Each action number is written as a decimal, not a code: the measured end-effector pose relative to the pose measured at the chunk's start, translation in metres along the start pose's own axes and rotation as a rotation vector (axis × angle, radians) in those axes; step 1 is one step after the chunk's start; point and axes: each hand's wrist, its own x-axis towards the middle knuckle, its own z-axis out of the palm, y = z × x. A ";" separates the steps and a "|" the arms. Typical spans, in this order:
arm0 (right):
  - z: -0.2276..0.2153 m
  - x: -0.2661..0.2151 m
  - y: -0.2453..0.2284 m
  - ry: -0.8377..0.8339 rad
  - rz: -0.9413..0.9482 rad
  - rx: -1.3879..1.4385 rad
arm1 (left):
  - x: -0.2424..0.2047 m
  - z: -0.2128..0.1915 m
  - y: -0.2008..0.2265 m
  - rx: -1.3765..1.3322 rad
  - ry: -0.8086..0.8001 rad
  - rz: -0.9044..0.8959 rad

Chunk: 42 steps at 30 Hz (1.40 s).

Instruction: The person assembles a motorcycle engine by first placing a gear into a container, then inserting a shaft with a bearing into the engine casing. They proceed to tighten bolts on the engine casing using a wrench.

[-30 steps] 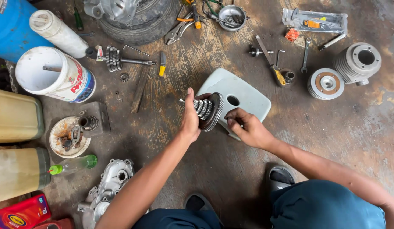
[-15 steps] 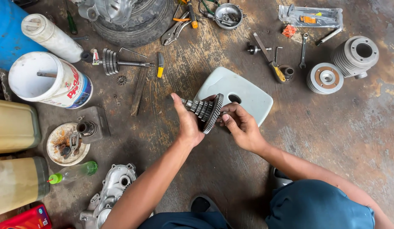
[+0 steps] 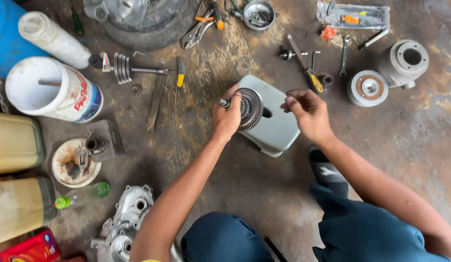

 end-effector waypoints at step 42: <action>-0.055 0.241 0.106 -0.328 -0.587 -0.756 | 0.063 0.036 -0.023 0.880 -0.452 0.389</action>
